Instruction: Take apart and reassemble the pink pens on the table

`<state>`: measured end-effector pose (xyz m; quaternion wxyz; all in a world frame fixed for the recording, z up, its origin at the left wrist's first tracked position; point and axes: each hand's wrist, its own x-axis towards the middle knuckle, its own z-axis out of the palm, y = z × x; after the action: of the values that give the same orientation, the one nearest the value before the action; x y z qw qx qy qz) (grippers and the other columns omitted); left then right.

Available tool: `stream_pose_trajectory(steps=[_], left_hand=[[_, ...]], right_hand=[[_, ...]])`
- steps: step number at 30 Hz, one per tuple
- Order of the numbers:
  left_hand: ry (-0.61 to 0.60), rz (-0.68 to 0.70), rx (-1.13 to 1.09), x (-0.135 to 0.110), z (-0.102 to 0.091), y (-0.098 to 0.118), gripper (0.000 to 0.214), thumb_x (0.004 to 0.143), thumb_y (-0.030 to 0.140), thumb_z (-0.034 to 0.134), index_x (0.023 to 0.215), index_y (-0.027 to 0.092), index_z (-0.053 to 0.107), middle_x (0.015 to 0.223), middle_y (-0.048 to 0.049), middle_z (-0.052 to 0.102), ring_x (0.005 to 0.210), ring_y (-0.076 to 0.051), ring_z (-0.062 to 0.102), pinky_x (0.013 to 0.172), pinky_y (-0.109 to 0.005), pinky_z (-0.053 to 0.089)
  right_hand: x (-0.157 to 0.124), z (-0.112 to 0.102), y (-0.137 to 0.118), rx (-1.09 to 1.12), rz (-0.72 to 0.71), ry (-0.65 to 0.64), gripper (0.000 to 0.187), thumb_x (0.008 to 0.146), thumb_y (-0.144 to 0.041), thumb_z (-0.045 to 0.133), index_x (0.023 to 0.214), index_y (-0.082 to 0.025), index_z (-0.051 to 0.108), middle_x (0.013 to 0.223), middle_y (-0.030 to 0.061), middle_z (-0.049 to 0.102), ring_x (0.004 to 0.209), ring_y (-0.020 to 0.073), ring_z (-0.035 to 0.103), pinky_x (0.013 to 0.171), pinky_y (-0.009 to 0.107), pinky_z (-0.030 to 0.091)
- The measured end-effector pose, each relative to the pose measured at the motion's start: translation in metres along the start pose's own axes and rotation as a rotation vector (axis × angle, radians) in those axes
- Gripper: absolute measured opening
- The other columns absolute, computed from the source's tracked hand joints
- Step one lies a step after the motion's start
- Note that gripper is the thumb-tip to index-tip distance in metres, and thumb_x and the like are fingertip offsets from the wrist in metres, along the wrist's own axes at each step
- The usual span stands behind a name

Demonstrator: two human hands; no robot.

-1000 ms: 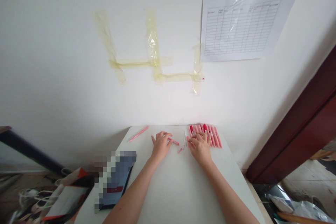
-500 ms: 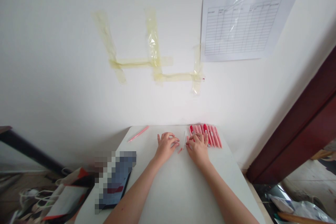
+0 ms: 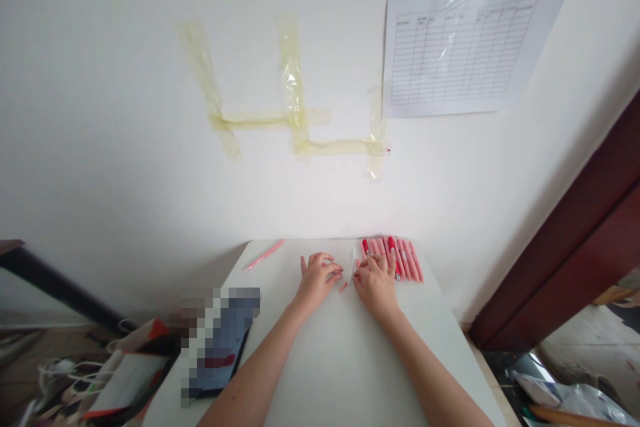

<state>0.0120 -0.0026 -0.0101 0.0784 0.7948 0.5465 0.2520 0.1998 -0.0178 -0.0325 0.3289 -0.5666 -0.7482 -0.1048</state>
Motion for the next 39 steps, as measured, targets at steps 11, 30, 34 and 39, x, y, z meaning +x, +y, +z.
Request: stream_pose_trajectory(steps=[11, 30, 34, 39], left_hand=[[0.009, 0.033, -0.025, 0.000, 0.002, -0.003, 0.015, 0.085, 0.029, 0.065, 0.098, 0.035, 0.071, 0.121, -0.0010, 0.056, 0.123, -0.024, 0.042, 0.112, -0.072, 0.004], [0.002, 0.081, 0.025, 0.007, 0.000, -0.002, 0.024, 0.086, 0.018, 0.061, 0.099, 0.035, 0.070, 0.125, -0.0009, 0.055, 0.126, -0.024, 0.040, 0.111, -0.074, 0.005], [-0.051, 0.117, 0.085, 0.014, -0.006, 0.000, 0.022, 0.085, 0.018, 0.061, 0.097, 0.033, 0.071, 0.128, -0.0025, 0.053, 0.127, -0.025, 0.038, 0.110, -0.074, 0.002], [-0.119, 0.176, 0.099, 0.024, -0.010, 0.000, 0.029, 0.085, 0.016, 0.059, 0.103, 0.036, 0.069, 0.128, -0.0023, 0.053, 0.127, -0.026, 0.037, 0.110, -0.075, 0.003]], right_hand=[[0.000, -0.003, -0.003, -0.008, 0.019, -0.013, 0.008, 0.084, -0.032, 0.066, 0.086, -0.030, 0.072, 0.097, 0.0003, 0.066, 0.113, 0.0264, 0.048, 0.116, 0.060, 0.009], [0.000, -0.001, -0.005, -0.067, -0.007, -0.014, 0.014, 0.086, -0.025, 0.061, 0.077, -0.028, 0.072, 0.094, 0.0022, 0.067, 0.112, 0.0263, 0.048, 0.114, 0.059, 0.013], [-0.001, 0.000, -0.003, -0.052, -0.019, -0.032, 0.013, 0.087, -0.024, 0.059, 0.080, -0.027, 0.071, 0.096, 0.0013, 0.067, 0.113, 0.0260, 0.048, 0.115, 0.059, 0.011], [-0.001, 0.000, 0.000, -0.024, -0.031, -0.061, 0.013, 0.087, -0.026, 0.060, 0.090, -0.029, 0.072, 0.101, 0.0029, 0.067, 0.115, 0.0271, 0.047, 0.114, 0.059, 0.013]])
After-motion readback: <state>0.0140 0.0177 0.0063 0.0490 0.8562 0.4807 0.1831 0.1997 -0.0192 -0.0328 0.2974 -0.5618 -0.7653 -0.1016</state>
